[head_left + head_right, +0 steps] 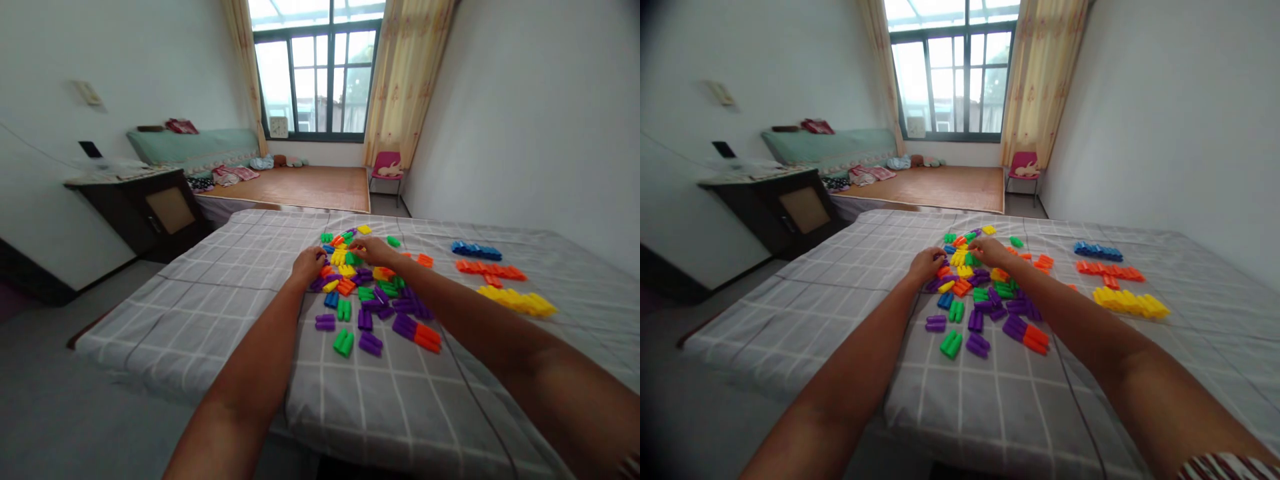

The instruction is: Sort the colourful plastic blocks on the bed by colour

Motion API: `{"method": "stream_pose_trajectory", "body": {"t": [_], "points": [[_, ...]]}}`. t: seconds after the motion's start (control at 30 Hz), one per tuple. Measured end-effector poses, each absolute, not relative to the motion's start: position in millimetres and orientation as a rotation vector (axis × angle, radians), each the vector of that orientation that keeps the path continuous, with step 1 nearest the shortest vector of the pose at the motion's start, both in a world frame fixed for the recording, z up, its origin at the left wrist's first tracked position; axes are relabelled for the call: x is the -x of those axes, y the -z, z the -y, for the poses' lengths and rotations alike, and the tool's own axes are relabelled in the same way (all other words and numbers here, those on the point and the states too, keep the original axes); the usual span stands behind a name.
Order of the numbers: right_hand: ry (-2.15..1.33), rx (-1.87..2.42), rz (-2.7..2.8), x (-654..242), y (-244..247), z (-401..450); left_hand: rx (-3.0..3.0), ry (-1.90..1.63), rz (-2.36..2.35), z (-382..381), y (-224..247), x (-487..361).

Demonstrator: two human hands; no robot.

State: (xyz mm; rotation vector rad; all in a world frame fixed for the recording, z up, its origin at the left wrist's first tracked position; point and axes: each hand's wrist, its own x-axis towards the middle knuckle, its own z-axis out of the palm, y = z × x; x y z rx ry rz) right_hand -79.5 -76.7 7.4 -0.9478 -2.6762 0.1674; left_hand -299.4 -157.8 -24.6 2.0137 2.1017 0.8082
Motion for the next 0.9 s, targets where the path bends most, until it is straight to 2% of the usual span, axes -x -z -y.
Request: {"method": "stream_pose_trajectory", "body": {"t": [0.17,0.4,0.67,0.9], "points": [[-0.052,1.038,2.777,119.7,-3.4,74.7,-1.968,-0.806,-2.131,158.0,24.3,301.1],[-0.018,1.229,2.723,123.2,-8.9,41.1,-2.008,-0.845,-2.124,157.5,28.9,298.9],[0.102,1.024,2.864,140.8,-4.5,27.9,-2.040,-0.793,-2.122,158.7,28.5,298.7],[0.053,0.938,2.616,89.8,-22.8,57.0,-2.070,-0.755,-2.107,158.0,25.0,298.6]]}}
